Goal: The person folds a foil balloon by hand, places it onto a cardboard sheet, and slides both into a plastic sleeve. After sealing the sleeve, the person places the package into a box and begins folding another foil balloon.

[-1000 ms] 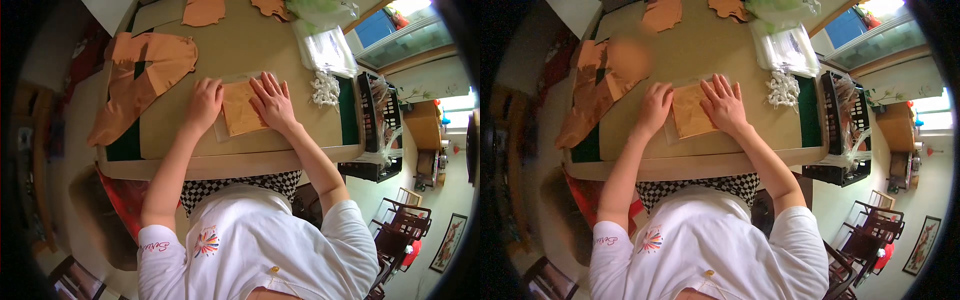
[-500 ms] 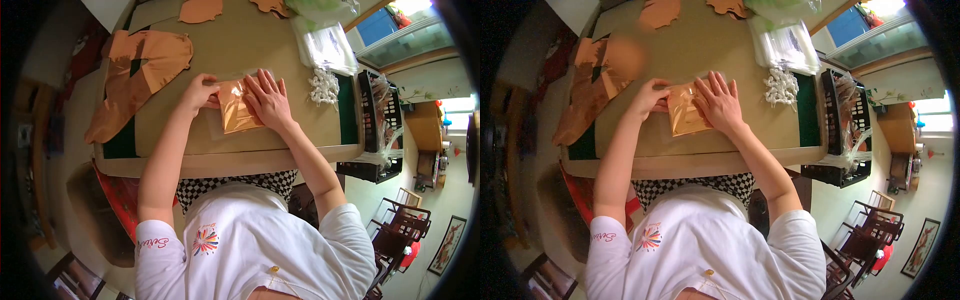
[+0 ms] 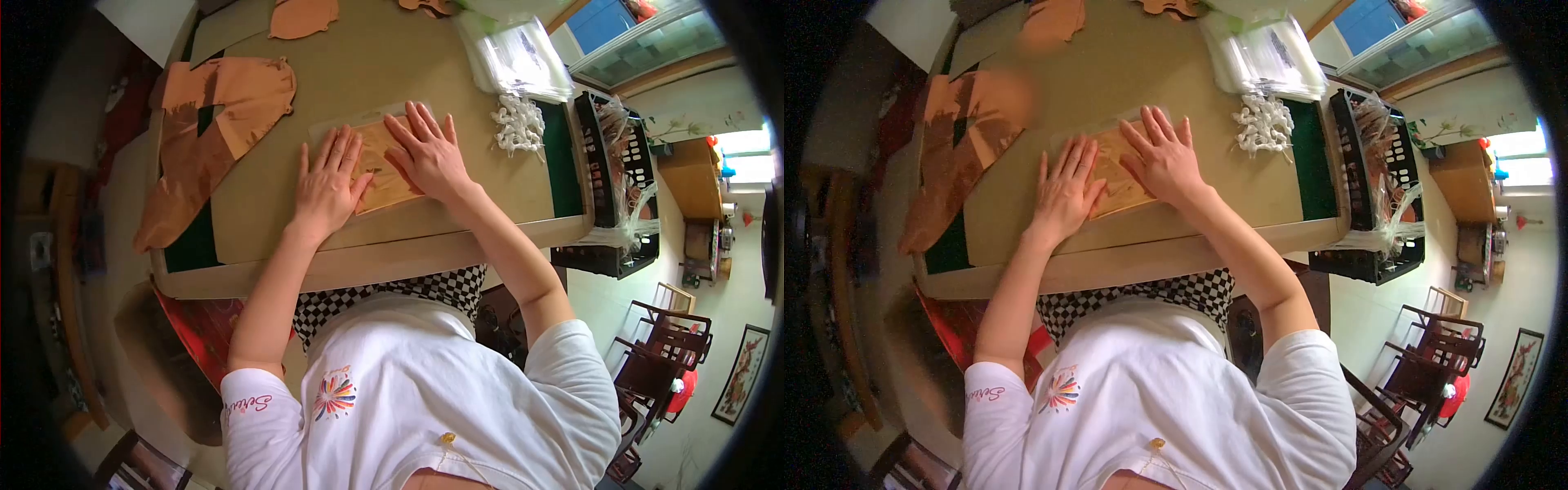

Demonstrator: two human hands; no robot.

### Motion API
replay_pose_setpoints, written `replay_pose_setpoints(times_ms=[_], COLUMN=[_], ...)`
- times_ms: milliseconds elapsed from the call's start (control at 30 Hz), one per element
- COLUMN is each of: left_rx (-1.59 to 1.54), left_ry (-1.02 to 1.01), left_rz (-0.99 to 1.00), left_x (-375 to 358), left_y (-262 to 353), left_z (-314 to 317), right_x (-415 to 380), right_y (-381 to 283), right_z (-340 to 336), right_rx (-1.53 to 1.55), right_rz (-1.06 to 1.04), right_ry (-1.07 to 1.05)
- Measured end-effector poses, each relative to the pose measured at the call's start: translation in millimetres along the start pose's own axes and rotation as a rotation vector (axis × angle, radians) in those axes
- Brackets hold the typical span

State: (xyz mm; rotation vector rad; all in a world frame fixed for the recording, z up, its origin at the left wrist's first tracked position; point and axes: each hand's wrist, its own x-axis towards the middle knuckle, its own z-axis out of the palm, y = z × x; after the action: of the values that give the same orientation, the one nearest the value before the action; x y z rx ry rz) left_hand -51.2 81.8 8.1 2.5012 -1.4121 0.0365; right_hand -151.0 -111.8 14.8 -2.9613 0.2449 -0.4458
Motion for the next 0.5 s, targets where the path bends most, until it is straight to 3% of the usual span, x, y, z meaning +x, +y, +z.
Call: replay_pose_setpoints(times_ms=[133, 267, 367, 500], left_rx=[0.035, 0.025, -0.303, -0.316], left_ry=[-0.003, 0.009, 0.090, -0.059], left_rz=[0.000, 0.002, -0.014, 0.134], left_x=[2.2, 1.9, 0.7, -11.8], left_y=[0.5, -0.1, -15.3, -14.7], left_z=[-0.5, -2.8, 3.6, -32.1], right_x=[6.0, 4.0, 2.8, 3.3], right_y=[-6.5, -7.1, -5.3, -4.4], right_z=[-8.5, -3.3, -3.7, -0.2], right_rx=[-0.062, 0.078, 0.115, 0.106], right_rz=[-0.164, -0.197, -0.199, -0.198], right_ry=[0.023, -0.084, -0.081, -0.079])
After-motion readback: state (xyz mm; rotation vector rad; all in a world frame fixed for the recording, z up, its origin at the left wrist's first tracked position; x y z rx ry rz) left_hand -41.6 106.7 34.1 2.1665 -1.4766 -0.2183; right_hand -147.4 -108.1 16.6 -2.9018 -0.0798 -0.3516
